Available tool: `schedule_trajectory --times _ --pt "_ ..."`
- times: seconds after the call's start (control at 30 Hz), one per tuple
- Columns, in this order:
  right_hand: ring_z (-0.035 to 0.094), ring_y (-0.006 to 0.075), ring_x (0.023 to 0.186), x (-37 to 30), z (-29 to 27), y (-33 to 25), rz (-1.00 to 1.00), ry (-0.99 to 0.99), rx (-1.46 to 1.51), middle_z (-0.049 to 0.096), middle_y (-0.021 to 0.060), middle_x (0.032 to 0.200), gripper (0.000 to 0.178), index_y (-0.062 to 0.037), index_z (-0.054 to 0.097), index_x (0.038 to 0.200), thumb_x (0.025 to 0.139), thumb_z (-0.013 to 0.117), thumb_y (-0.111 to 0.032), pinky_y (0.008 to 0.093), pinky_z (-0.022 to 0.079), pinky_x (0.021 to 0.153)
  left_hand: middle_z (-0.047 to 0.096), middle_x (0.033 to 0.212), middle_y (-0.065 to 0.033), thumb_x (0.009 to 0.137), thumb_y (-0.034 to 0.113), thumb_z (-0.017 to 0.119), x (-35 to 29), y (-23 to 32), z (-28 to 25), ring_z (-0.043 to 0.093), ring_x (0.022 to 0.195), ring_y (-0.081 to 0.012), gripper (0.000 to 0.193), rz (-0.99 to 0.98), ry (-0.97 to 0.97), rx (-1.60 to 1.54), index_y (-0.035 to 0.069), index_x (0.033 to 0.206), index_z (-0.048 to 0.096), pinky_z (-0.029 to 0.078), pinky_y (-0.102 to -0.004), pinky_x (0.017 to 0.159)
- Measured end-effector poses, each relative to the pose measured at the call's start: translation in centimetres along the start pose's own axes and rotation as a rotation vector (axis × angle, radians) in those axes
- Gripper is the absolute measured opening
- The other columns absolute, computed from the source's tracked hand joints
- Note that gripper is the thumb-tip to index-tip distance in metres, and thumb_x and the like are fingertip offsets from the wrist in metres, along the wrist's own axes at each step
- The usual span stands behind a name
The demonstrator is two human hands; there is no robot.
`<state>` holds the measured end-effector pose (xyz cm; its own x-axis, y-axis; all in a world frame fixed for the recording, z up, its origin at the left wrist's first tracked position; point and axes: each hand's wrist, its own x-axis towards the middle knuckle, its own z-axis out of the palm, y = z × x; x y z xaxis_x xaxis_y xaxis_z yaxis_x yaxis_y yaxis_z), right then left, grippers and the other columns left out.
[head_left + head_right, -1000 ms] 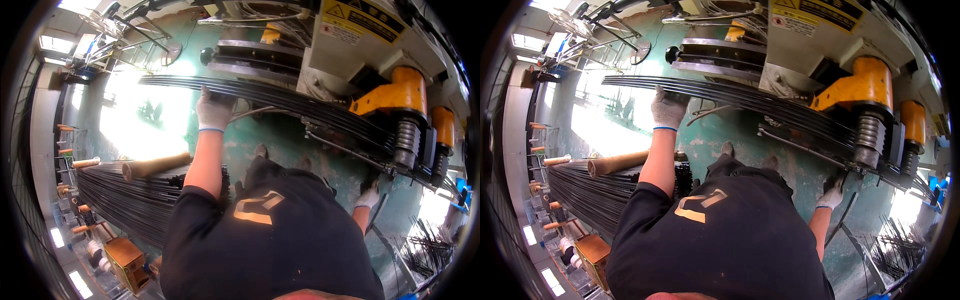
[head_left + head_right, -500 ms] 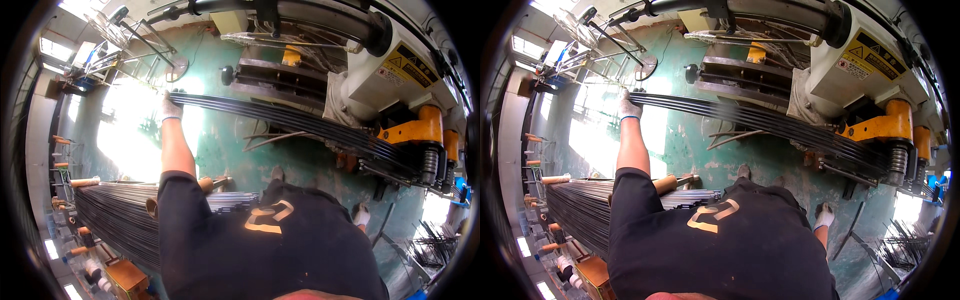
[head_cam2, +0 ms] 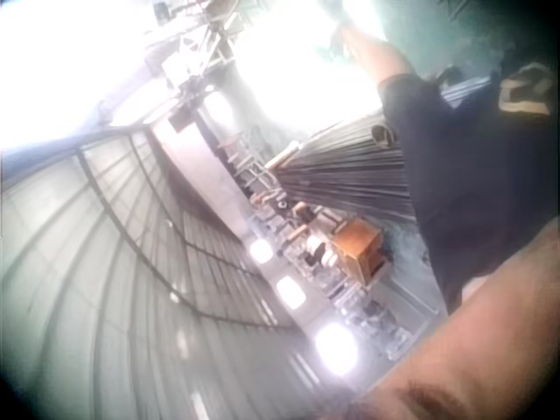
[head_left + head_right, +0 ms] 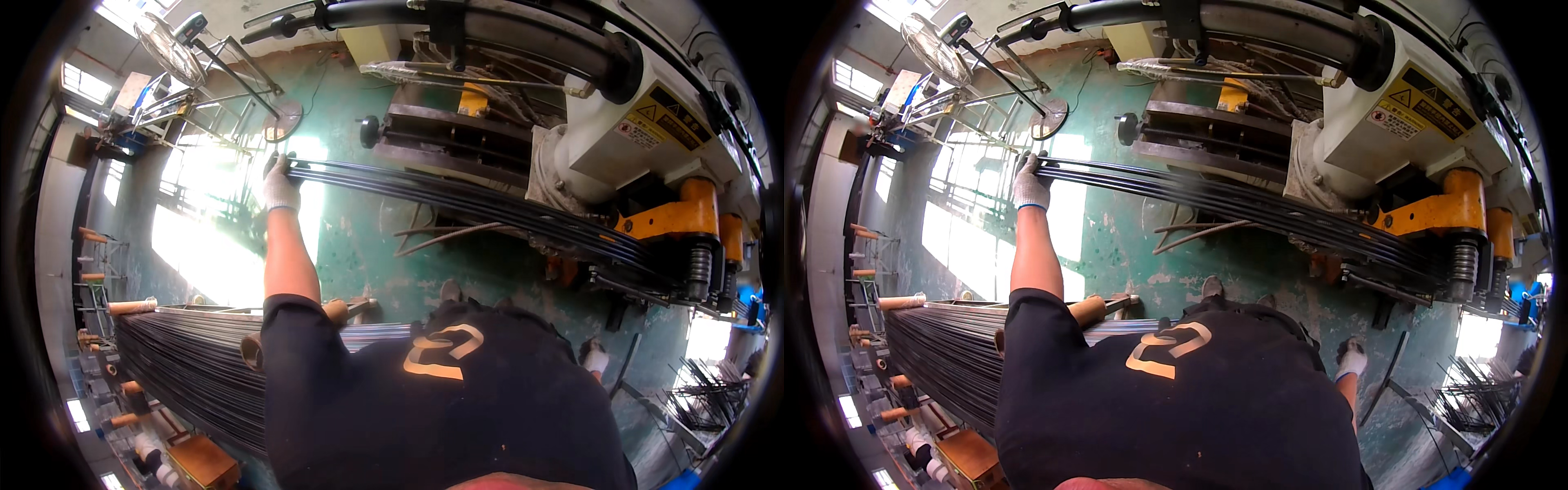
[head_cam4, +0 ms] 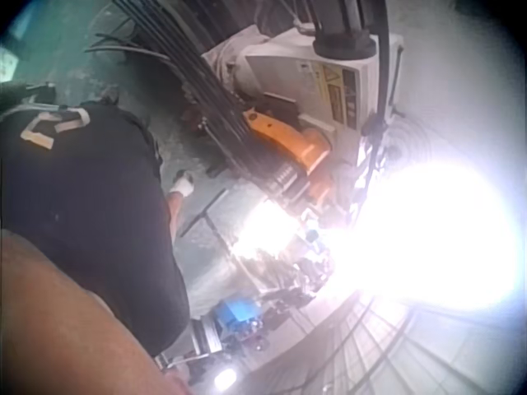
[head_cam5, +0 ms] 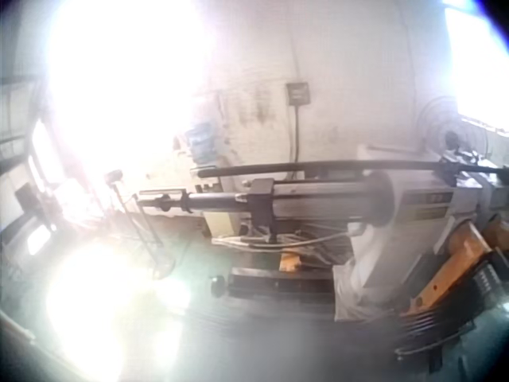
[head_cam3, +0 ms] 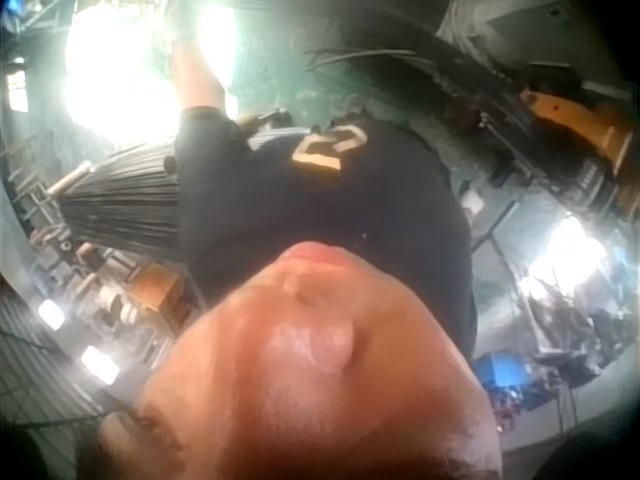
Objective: The person repeatedly feeds bundles of long metal rods into a yellow bending machine, operates the lever to bend them, and then removes the finished pieces. The process is repeated continuously throughout the clip.
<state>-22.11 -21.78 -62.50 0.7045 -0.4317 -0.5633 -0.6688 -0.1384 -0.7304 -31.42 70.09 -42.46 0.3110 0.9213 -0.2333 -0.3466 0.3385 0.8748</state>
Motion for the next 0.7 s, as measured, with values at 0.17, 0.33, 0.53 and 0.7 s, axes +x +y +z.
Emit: schedule_trajectory --times 0.17,0.33,0.53,0.7 --pt "0.062 0.0178 0.058 -0.7 1.4 0.8 -0.104 -0.101 -0.047 0.069 0.0055 0.077 0.021 -0.0063 0.071 0.103 0.098 0.070 -0.027 0.0331 0.045 0.048 0.071 0.114 -0.0202 0.103 0.008 0.057 1.7 -0.7 -1.3 0.070 0.099 -0.0327 0.026 -0.001 -0.046 -0.080 0.004 0.129 0.054 0.061 -0.0473 0.088" --pt "0.065 0.0174 0.061 -3.8 4.2 -2.7 -0.024 -0.023 -0.016 0.072 0.0093 0.084 0.024 -0.0029 0.071 0.107 0.098 0.069 -0.025 0.0289 0.044 0.048 0.072 0.114 -0.0155 0.104 0.013 0.056 6.5 -1.5 -6.0 0.069 0.104 -0.0299 0.025 0.422 -0.328 0.702 0.003 0.126 0.061 0.057 -0.0446 0.092" --pt "0.062 0.0161 0.068 -8.5 4.0 -7.2 -0.077 0.024 -0.157 0.071 0.0073 0.078 0.032 0.0027 0.074 0.093 0.096 0.069 -0.028 0.0327 0.048 0.064 0.063 0.138 -0.0188 0.108 0.021 0.051 2.6 0.6 -4.4 0.060 0.127 -0.0349 0.036 -0.183 -0.395 -0.047 0.005 0.140 0.058 0.047 -0.0539 0.111" --pt "0.065 0.0197 0.070 -6.9 3.2 -7.2 -0.090 0.000 -0.371 0.071 0.0108 0.076 0.033 0.0030 0.073 0.088 0.093 0.067 -0.029 0.0348 0.052 0.069 0.057 0.145 -0.0223 0.107 0.026 0.053 1.2 1.6 -4.4 0.052 0.134 -0.0426 0.042 -0.275 -0.471 -0.099 0.008 0.144 0.056 0.037 -0.0686 0.115"
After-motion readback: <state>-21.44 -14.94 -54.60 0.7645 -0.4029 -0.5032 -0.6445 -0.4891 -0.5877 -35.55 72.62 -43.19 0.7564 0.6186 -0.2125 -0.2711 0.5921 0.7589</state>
